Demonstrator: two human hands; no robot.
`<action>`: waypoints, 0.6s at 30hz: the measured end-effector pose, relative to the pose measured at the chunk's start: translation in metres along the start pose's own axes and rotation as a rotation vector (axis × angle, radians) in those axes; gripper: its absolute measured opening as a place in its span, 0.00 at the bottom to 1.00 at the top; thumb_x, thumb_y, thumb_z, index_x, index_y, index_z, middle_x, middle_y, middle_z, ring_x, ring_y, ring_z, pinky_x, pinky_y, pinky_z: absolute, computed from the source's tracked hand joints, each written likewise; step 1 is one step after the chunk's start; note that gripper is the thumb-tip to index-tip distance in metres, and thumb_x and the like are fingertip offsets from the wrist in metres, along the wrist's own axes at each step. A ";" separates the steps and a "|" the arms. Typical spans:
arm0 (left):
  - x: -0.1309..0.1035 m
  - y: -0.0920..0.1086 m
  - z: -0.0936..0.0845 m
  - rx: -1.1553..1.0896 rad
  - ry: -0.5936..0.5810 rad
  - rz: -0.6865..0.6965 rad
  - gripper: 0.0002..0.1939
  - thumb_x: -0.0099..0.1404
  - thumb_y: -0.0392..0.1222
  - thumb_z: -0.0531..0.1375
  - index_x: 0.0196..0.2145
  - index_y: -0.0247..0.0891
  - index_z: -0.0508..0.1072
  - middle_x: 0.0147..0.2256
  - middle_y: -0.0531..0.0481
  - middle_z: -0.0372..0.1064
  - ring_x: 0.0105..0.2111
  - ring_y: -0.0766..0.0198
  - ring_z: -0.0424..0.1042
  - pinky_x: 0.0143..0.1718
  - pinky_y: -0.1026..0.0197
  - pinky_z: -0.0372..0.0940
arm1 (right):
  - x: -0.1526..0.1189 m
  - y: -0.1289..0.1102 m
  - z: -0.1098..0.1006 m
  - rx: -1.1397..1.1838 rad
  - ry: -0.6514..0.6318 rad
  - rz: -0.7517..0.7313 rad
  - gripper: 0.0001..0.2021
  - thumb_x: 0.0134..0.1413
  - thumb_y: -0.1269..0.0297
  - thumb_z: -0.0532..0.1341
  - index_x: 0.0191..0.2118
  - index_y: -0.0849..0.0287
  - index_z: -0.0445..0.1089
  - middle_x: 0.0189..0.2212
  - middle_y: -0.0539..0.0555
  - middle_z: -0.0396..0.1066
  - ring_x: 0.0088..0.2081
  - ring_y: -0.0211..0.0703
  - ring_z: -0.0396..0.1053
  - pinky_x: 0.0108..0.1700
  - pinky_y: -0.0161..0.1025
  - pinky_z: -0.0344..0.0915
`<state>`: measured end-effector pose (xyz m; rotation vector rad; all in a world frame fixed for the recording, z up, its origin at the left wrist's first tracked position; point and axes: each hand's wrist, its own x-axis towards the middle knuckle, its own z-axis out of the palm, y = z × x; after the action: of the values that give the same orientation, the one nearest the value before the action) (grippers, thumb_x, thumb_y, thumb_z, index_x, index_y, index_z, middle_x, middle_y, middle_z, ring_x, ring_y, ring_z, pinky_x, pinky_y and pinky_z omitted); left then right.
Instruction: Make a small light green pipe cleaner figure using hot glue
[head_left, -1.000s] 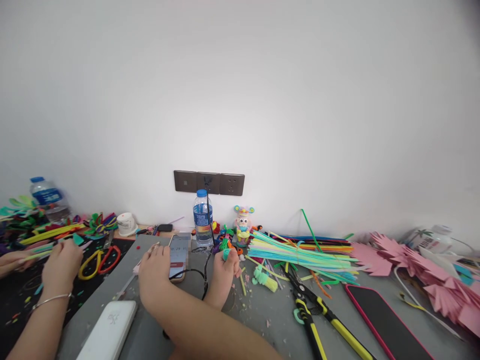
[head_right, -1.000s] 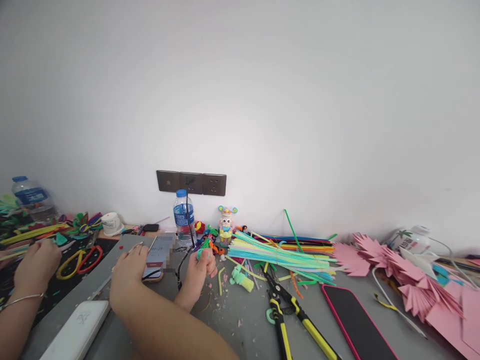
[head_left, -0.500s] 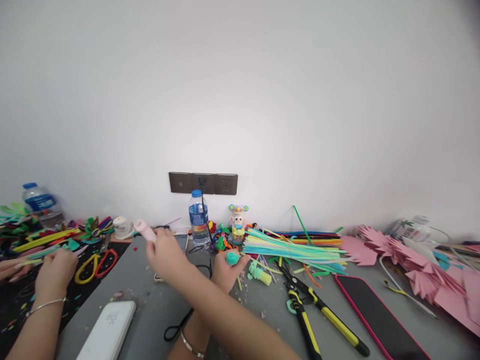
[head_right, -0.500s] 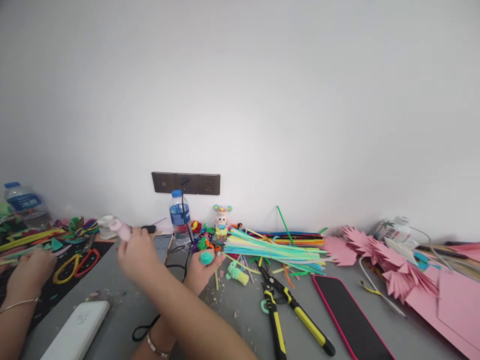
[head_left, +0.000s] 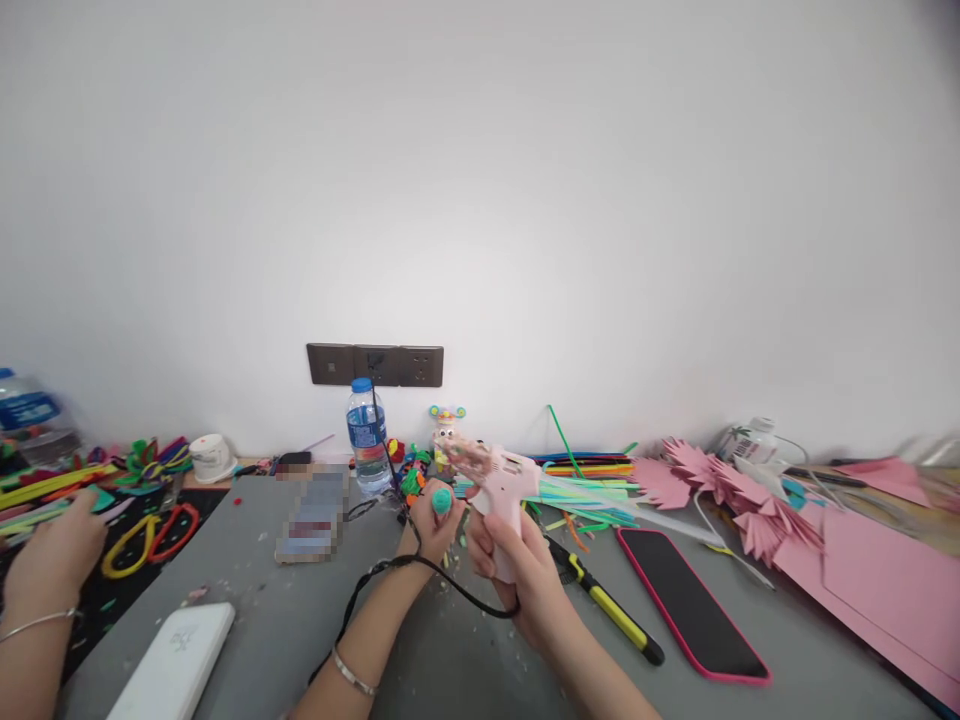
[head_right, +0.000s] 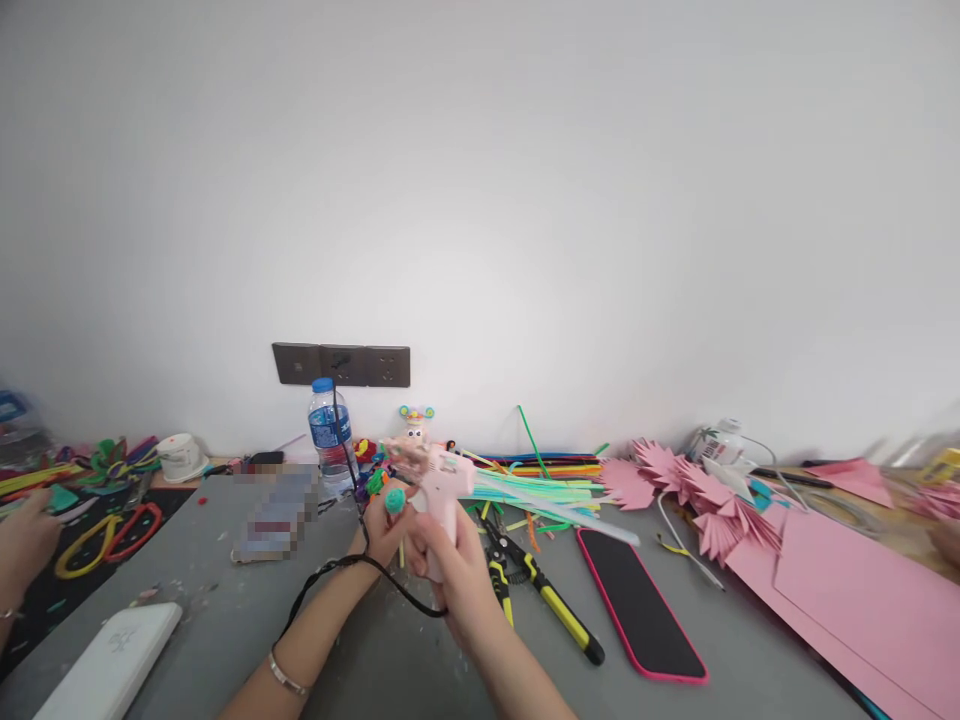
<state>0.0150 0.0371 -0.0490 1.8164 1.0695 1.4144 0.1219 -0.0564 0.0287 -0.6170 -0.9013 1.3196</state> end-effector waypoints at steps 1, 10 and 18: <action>-0.002 0.000 0.003 -0.008 -0.033 -0.012 0.12 0.67 0.45 0.54 0.45 0.36 0.69 0.37 0.47 0.71 0.32 0.63 0.71 0.33 0.58 0.70 | -0.005 0.002 -0.012 -0.006 0.026 -0.020 0.16 0.50 0.52 0.64 0.36 0.60 0.66 0.18 0.43 0.55 0.17 0.30 0.49 0.20 0.31 0.46; 0.001 0.003 -0.006 0.059 -0.048 0.026 0.10 0.65 0.49 0.52 0.39 0.47 0.69 0.33 0.51 0.70 0.31 0.57 0.71 0.32 0.55 0.69 | -0.024 0.025 -0.060 -0.131 0.038 0.034 0.21 0.55 0.45 0.58 0.40 0.61 0.64 0.15 0.42 0.58 0.12 0.28 0.50 0.15 0.29 0.47; 0.000 -0.004 -0.008 0.012 -0.151 0.128 0.20 0.64 0.47 0.55 0.53 0.44 0.70 0.44 0.44 0.65 0.33 0.62 0.72 0.25 0.63 0.70 | -0.022 0.026 -0.063 -0.145 0.115 0.071 0.22 0.53 0.41 0.58 0.30 0.59 0.62 0.12 0.39 0.52 0.10 0.27 0.48 0.13 0.27 0.43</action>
<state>0.0058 0.0390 -0.0506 1.9969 0.9014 1.3202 0.1604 -0.0672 -0.0310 -0.8365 -0.8922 1.2758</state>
